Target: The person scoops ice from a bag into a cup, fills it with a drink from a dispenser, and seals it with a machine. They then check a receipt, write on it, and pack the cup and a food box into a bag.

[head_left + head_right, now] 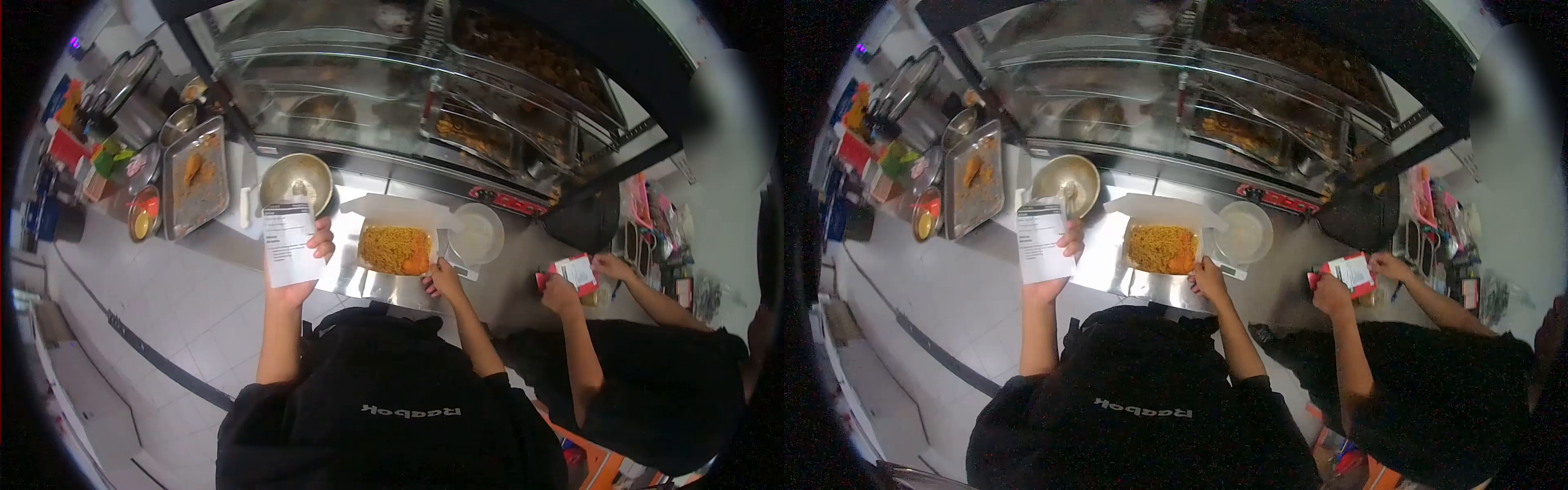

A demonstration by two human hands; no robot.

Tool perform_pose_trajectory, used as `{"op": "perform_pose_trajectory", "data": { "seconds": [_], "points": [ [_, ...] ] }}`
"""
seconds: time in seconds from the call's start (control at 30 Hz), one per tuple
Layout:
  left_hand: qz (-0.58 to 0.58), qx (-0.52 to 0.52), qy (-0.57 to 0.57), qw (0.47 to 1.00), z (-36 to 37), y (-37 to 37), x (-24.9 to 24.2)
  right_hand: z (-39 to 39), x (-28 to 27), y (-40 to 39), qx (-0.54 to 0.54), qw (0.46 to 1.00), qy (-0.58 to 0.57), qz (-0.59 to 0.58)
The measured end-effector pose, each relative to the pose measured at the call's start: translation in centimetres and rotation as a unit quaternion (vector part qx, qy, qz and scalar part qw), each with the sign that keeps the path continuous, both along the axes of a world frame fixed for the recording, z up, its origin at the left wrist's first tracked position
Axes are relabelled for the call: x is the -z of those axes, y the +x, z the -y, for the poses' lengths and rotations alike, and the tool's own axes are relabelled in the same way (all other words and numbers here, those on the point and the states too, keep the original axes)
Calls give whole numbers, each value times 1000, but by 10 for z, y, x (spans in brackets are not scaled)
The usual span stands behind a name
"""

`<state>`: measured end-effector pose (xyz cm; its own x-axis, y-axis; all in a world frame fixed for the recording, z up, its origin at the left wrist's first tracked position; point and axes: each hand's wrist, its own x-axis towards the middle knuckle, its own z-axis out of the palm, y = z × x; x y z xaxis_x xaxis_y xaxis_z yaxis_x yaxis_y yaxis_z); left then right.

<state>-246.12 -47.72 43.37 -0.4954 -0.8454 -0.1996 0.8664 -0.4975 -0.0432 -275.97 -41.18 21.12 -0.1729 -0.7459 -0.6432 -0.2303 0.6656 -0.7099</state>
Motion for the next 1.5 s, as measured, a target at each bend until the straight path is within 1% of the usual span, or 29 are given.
{"op": "perform_pose_trajectory", "data": {
  "seconds": [0.07, 0.17, 0.27, 0.33, 0.37, 0.43, 0.5, 0.53, 0.6, 0.63, 0.7, 0.73, 0.77, 0.83, 0.9, 0.93, 0.97, 1.0, 1.03, 1.1, 1.17, 1.2, 1.33, 1.4, 1.5],
  "points": [
    [18, -2, 21, 1000, 1, -3, 10, -18, -6, -16, 19, 1000, -10, 6],
    [60, 15, -30, 998, 5, -16, 15, -48, -15, -33, 104, 993, -26, 45],
    [80, 34, -63, 994, 6, -33, 10, -80, -16, -50, 125, 990, -19, 67],
    [105, 38, -59, 992, 9, -42, 16, -103, -18, -61, 141, 987, -19, 70],
    [113, 49, -62, 991, 10, -48, 20, -115, -15, -64, 152, 986, -20, 64],
    [93, 104, -81, 987, 10, -57, 32, -137, -10, -73, 173, 984, -7, 40],
    [170, 78, -40, 981, 4, -74, 34, -156, -5, -79, 180, 983, 25, 12],
    [162, 109, -25, 980, 2, -82, 35, -165, -9, -81, 203, 978, 39, 28],
    [154, 160, 5, 975, 0, -96, 37, -189, -6, -88, 163, 981, 102, 17],
    [181, 172, -2, 968, -2, -104, 38, -197, -4, -88, 139, 981, 133, 13],
    [234, 190, -17, 953, -7, -123, 43, -208, -5, -84, 48, 961, 273, 20],
    [233, 207, -89, 946, -7, -130, 55, -221, 10, -81, 3, 956, 291, 36],
    [295, 209, -75, 929, -11, -139, 55, -237, 32, -77, -42, 949, 308, 51],
    [327, 227, -85, 913, -18, -151, 63, -260, 82, -68, -49, 935, 332, 111],
    [347, 247, -91, 900, -24, -165, 64, -269, 82, -55, 3, 947, 320, 15],
    [358, 257, -93, 893, -27, -172, 63, -270, 75, -55, -50, 961, 266, -55],
    [377, 264, -100, 882, -29, -179, 63, -271, 68, -55, -101, 962, 215, -136],
    [397, 270, -108, 871, -31, -185, 62, -273, 66, -59, -106, 963, 188, -161],
    [417, 277, -116, 858, -32, -191, 61, -266, 50, -68, -89, 966, 197, -144],
    [452, 257, -145, 842, -34, -204, 66, -252, 17, -86, -54, 969, 215, -111],
    [472, 240, -158, 833, -35, -214, 73, -249, 19, -109, -46, 955, 278, -89],
    [480, 239, -146, 831, -35, -220, 72, -252, 20, -120, -3, 962, 254, -99],
    [463, 245, -129, 842, -34, -238, 66, -257, 12, -157, -5, 962, 225, -156],
    [444, 241, -126, 854, -33, -246, 65, -259, 15, -166, -24, 960, 212, -181],
    [460, 236, -132, 846, -32, -254, 57, -275, 59, -180, -57, 960, 193, -194]
  ]
}}
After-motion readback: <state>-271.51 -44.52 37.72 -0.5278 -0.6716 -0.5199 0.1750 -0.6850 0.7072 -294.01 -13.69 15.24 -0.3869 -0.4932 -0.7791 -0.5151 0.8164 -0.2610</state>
